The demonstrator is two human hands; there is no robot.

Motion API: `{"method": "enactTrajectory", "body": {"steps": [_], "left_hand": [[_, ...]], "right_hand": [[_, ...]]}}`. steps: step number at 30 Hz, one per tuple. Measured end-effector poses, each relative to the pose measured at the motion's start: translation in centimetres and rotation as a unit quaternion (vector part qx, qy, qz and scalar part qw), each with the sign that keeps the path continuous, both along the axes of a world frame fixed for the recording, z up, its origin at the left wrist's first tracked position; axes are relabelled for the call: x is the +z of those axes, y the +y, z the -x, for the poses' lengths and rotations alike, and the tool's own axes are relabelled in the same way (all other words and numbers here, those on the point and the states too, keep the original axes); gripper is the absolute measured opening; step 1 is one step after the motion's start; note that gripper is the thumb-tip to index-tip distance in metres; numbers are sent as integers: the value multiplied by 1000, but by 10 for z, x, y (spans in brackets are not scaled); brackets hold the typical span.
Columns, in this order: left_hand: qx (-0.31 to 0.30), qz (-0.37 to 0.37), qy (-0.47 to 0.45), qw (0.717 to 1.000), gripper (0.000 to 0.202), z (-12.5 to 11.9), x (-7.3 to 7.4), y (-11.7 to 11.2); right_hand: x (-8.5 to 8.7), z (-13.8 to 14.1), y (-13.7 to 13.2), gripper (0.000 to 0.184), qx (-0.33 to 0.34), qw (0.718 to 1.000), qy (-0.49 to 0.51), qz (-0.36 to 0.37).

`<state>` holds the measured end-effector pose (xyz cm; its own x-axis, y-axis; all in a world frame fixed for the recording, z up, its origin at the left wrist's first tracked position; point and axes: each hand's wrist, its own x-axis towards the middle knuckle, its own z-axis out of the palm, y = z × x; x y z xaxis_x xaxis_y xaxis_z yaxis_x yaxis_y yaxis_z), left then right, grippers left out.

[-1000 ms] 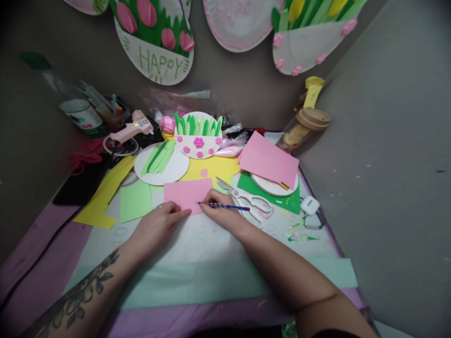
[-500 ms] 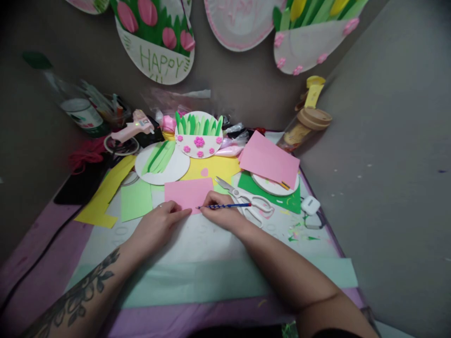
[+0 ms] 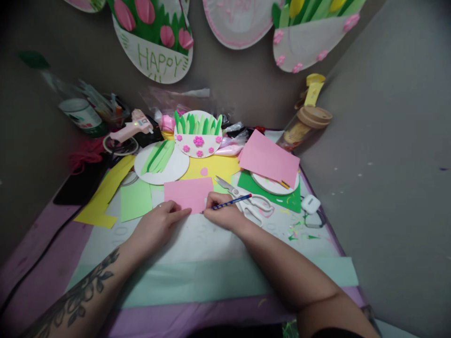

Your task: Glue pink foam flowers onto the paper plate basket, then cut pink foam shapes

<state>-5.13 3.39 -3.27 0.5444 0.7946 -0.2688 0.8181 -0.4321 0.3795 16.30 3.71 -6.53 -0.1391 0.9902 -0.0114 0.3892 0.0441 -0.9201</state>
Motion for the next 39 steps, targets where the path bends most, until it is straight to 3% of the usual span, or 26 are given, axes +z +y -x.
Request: {"method": "enactTrajectory", "body": {"steps": [6, 22, 39], "left_hand": [[-12, -19, -8, 1000, 40, 2, -4, 0], [-4, -12, -8, 1000, 40, 1, -1, 0], [-24, -42, -16, 999, 40, 3, -10, 1]], "right_hand": [[-4, -2, 2, 14, -72, 997, 2, -25], [3, 4, 3, 12, -43, 998, -45, -1], [-7, 0, 2, 15, -62, 997, -34, -30]]}}
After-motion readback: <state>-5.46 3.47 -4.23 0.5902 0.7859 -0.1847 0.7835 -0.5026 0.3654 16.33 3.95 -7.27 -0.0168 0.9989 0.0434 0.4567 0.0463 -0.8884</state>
